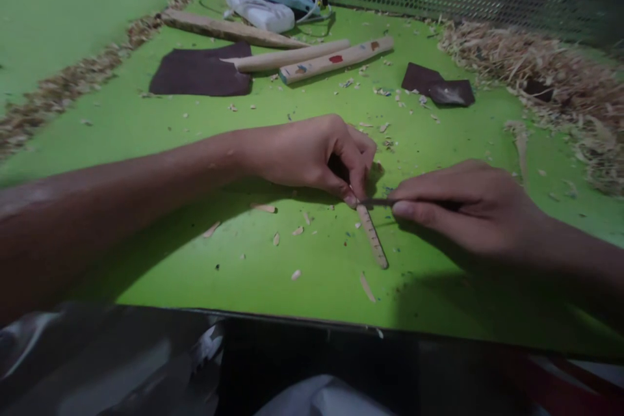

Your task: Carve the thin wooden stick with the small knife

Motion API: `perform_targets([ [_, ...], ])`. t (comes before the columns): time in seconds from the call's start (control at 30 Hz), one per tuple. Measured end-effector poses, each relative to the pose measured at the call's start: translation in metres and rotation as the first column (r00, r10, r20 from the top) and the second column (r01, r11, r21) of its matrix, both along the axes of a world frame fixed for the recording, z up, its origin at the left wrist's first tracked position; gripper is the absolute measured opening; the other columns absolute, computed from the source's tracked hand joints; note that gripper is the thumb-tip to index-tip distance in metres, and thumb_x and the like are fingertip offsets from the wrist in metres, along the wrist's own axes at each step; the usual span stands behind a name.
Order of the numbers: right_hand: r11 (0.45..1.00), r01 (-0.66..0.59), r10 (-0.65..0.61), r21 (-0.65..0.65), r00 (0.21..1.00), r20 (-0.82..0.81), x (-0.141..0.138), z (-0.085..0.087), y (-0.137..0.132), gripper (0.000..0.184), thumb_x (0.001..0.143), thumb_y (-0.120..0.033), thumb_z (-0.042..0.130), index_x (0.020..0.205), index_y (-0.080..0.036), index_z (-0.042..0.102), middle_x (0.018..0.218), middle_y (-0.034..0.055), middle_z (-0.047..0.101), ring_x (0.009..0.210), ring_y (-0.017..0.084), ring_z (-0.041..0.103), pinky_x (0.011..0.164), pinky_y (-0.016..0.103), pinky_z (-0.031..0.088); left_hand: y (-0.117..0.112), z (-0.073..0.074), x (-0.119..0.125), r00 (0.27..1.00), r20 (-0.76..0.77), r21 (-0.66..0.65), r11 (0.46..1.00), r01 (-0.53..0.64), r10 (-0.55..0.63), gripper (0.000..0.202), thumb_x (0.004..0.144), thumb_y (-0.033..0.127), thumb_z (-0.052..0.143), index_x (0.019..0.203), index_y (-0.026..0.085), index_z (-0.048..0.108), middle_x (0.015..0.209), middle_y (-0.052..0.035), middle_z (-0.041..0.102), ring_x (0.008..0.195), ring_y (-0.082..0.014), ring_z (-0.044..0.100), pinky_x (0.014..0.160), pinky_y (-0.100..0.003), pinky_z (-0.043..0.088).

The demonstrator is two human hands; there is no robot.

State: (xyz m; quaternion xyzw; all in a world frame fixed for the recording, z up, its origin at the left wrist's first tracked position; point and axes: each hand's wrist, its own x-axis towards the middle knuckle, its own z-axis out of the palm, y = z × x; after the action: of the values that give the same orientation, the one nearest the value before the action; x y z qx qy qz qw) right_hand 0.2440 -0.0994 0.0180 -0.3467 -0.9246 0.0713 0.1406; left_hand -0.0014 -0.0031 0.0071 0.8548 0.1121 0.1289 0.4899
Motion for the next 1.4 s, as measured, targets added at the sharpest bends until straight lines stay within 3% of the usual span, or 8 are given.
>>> perform_targets([
  [0.1, 0.999, -0.043, 0.044, 0.009, 0.987, -0.152, 0.002, -0.001, 0.004, 0.022, 0.109, -0.017, 0.057, 0.095, -0.020, 0.073, 0.077, -0.0004, 0.075, 0.061, 0.010, 0.064, 0.060, 0.023, 0.044, 0.000, 0.001, 0.001, 1.000, -0.012, 0.008, 1.000, -0.013, 0.013, 0.008, 0.083, 0.014, 0.087, 0.083, 0.021, 0.088, 0.084, -0.0035, 0.074, 0.082, -0.0129, 0.068, 0.081, -0.024, 0.054],
  [0.27, 0.991, -0.131, 0.131, -0.007, 0.990, 0.048, 0.001, -0.002, 0.002, 0.028, 0.109, -0.017, 0.052, 0.090, -0.019, 0.071, 0.073, 0.0007, 0.068, 0.060, 0.013, 0.056, 0.061, 0.028, 0.037, 0.001, -0.001, 0.000, 1.000, -0.016, -0.015, 1.000, -0.007, 0.006, 0.005, 0.083, 0.019, 0.090, 0.088, 0.022, 0.089, 0.089, -0.0049, 0.076, 0.084, -0.0136, 0.070, 0.084, -0.026, 0.055],
  [0.53, 0.992, -0.090, 0.082, 0.083, 0.992, 0.098, 0.002, -0.008, -0.002, 0.037, 0.110, -0.022, 0.046, 0.080, -0.020, 0.067, 0.065, -0.0018, 0.058, 0.053, 0.012, 0.042, 0.058, 0.030, 0.028, 0.001, -0.001, -0.001, 1.000, -0.018, -0.020, 1.000, -0.012, 0.012, 0.004, 0.084, 0.022, 0.089, 0.088, 0.020, 0.089, 0.089, -0.0063, 0.076, 0.085, -0.0142, 0.069, 0.084, -0.027, 0.055],
  [0.8, 0.994, -0.031, 0.019, 0.105, 0.994, 0.107, 0.003, -0.015, -0.005, 0.036, 0.109, -0.024, 0.044, 0.081, -0.022, 0.066, 0.066, -0.0008, 0.061, 0.053, 0.014, 0.044, 0.058, 0.032, 0.027, 0.000, 0.001, -0.001, 1.000, -0.018, -0.014, 1.000, -0.009, 0.008, 0.005, 0.084, 0.017, 0.087, 0.087, 0.021, 0.089, 0.088, -0.0062, 0.077, 0.084, -0.0145, 0.069, 0.083, -0.027, 0.055],
  [0.93, 0.987, -0.016, -0.011, 0.159, 0.986, 0.166, 0.001, -0.016, -0.008, 0.031, 0.105, -0.019, 0.045, 0.080, -0.023, 0.064, 0.066, -0.0015, 0.062, 0.055, 0.015, 0.047, 0.058, 0.032, 0.025, 0.000, 0.000, -0.001, 1.000, 0.006, -0.015, 1.000, 0.002, -0.002, 0.003, 0.086, 0.018, 0.086, 0.088, 0.020, 0.089, 0.088, -0.0068, 0.077, 0.083, -0.0139, 0.070, 0.082, -0.026, 0.055],
  [1.1, 0.957, 0.020, -0.097, 0.290, 0.962, 0.255, -0.009, -0.009, -0.020, 0.030, 0.096, -0.012, 0.043, 0.074, -0.024, 0.058, 0.059, -0.0025, 0.052, 0.048, 0.017, 0.042, 0.054, 0.036, 0.020, 0.000, -0.001, 0.000, 1.000, 0.023, -0.035, 0.999, -0.011, 0.012, 0.003, 0.084, 0.021, 0.090, 0.085, 0.019, 0.088, 0.087, -0.0069, 0.077, 0.082, -0.0144, 0.071, 0.082, -0.027, 0.056],
  [1.27, 0.922, -0.028, -0.093, 0.386, 0.953, 0.290, -0.019, -0.004, -0.031, 0.030, 0.083, -0.001, 0.042, 0.070, -0.025, 0.054, 0.058, -0.0018, 0.047, 0.048, 0.019, 0.045, 0.052, 0.037, 0.019, 0.000, -0.001, 0.000, 1.000, 0.018, -0.024, 1.000, 0.002, -0.002, 0.005, 0.084, 0.015, 0.088, 0.087, 0.019, 0.089, 0.089, -0.0081, 0.079, 0.084, -0.0155, 0.072, 0.080, -0.026, 0.057],
  [1.4, 0.917, -0.064, -0.056, 0.394, 0.956, 0.287, -0.015, -0.006, -0.023, 0.030, 0.089, -0.002, 0.043, 0.075, -0.024, 0.058, 0.060, -0.0019, 0.052, 0.052, 0.018, 0.049, 0.053, 0.035, 0.022, 0.000, -0.001, -0.001, 1.000, 0.026, 0.006, 1.000, 0.017, -0.017, 0.008, 0.086, 0.012, 0.085, 0.090, 0.018, 0.089, 0.089, -0.0082, 0.078, 0.084, -0.0145, 0.072, 0.078, -0.024, 0.057],
])
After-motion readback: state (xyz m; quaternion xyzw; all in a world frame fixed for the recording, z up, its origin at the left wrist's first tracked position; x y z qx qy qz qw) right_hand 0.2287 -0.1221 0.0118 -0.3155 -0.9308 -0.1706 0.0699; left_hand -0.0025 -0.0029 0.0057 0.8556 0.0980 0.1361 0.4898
